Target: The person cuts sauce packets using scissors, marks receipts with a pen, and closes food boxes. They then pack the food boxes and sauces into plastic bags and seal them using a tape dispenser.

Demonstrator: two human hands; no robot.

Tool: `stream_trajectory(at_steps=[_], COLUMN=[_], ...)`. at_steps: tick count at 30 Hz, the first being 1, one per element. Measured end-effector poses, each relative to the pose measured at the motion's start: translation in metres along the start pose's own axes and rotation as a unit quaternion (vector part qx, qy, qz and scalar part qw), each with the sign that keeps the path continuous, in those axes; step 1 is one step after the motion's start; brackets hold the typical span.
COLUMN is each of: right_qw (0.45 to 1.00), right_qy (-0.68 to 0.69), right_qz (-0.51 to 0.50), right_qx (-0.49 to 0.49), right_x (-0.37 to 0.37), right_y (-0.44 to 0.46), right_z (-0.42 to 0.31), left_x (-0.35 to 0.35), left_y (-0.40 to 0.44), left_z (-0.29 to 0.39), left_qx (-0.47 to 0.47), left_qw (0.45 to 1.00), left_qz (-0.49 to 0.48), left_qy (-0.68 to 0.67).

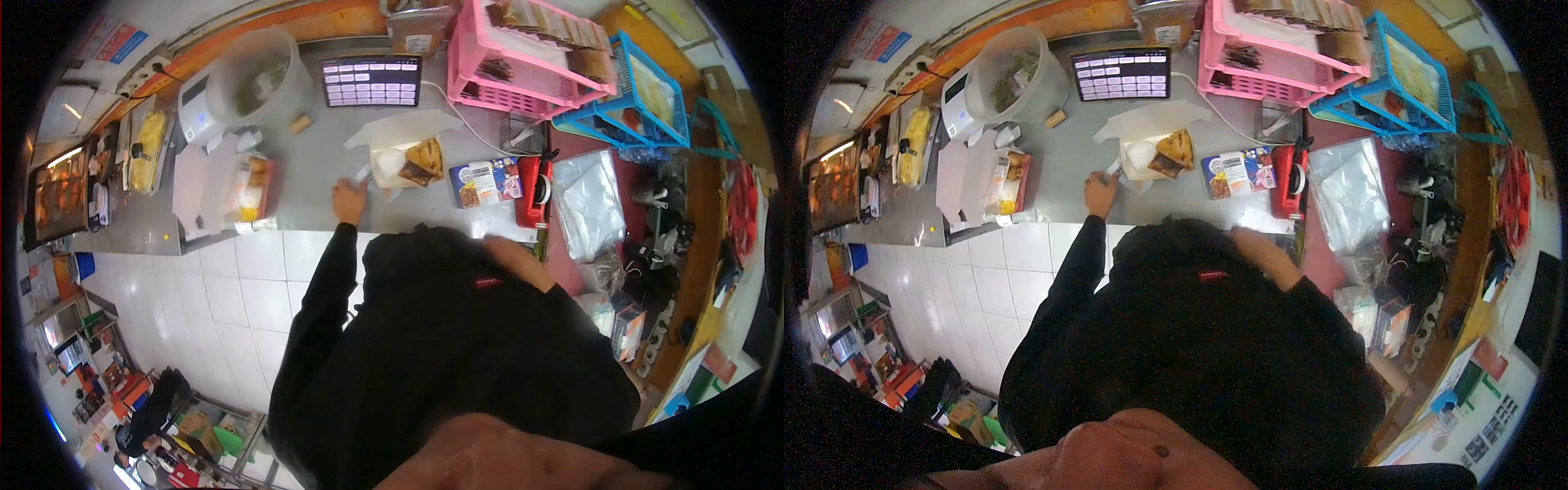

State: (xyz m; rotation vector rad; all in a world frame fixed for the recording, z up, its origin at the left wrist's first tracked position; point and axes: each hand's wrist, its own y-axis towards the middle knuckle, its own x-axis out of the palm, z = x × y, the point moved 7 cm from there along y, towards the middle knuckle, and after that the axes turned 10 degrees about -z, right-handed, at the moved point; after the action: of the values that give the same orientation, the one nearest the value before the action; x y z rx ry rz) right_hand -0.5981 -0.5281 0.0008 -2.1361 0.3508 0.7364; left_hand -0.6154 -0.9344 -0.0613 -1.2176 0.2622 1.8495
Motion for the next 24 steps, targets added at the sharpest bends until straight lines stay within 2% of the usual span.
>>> stream_trajectory(at_steps=[1,3,6,7,8,9,10,11,12,14,17,19,21,24], right_qw=[0.992,0.975,0.978,0.961,0.952,0.943,0.904,0.877,0.850,0.842,0.898,0.875,0.837,0.856], right_qy=[-0.014,-0.200,-0.003,0.162,0.198,0.174,0.125,0.024,-0.038,-0.081,-0.045,-0.107,-0.189,-0.165], right_qz=[-0.092,-0.042,-0.049,-0.010,0.104,0.259,0.403,0.480,0.500,0.461,0.336,0.362,0.384,0.338], right_qx=[0.089,-0.085,-0.203,-0.224,-0.210,-0.119,-0.065,-0.012,0.159,0.267,0.280,0.304,0.341,0.355], right_x=[-0.035,-0.084,-0.139,-0.151,-0.167,-0.192,-0.210,-0.229,-0.235,-0.219,-0.210,-0.213,-0.221,-0.219], right_y=[-0.016,-0.039,-0.055,-0.045,-0.033,-0.032,-0.026,-0.025,-0.025,-0.007,0.016,0.019,0.007,0.004], right_z=[-0.041,-0.089,-0.125,-0.110,-0.084,-0.060,-0.019,0.012,0.042,0.096,0.130,0.138,0.116,0.111], left_x=[0.004,0.014,0.046,0.050,0.047,0.040,0.034,0.027,0.016,-0.008,-0.075,-0.107,-0.151,-0.191], left_y=[0.002,0.001,0.018,0.022,0.022,0.018,0.013,0.006,-0.001,-0.015,-0.052,-0.068,-0.098,-0.128], left_z=[0.006,0.018,0.003,0.001,-0.006,-0.012,-0.015,-0.011,-0.004,0.022,0.082,0.141,0.190,0.237], left_qx=[0.000,0.002,0.069,0.085,0.063,0.036,0.007,0.003,0.000,0.003,-0.029,0.106,0.123,0.196], left_qw=[1.000,1.000,0.997,0.995,0.992,0.981,0.960,0.903,0.822,0.632,0.596,0.369,0.385,0.314], left_qz=[-0.007,-0.029,-0.046,-0.056,-0.067,-0.077,-0.086,-0.099,-0.109,-0.153,-0.188,-0.375,-0.371,-0.438], left_qy=[-0.001,-0.005,0.007,0.010,-0.083,-0.176,-0.266,-0.419,-0.560,-0.760,-0.780,-0.844,-0.836,-0.819])
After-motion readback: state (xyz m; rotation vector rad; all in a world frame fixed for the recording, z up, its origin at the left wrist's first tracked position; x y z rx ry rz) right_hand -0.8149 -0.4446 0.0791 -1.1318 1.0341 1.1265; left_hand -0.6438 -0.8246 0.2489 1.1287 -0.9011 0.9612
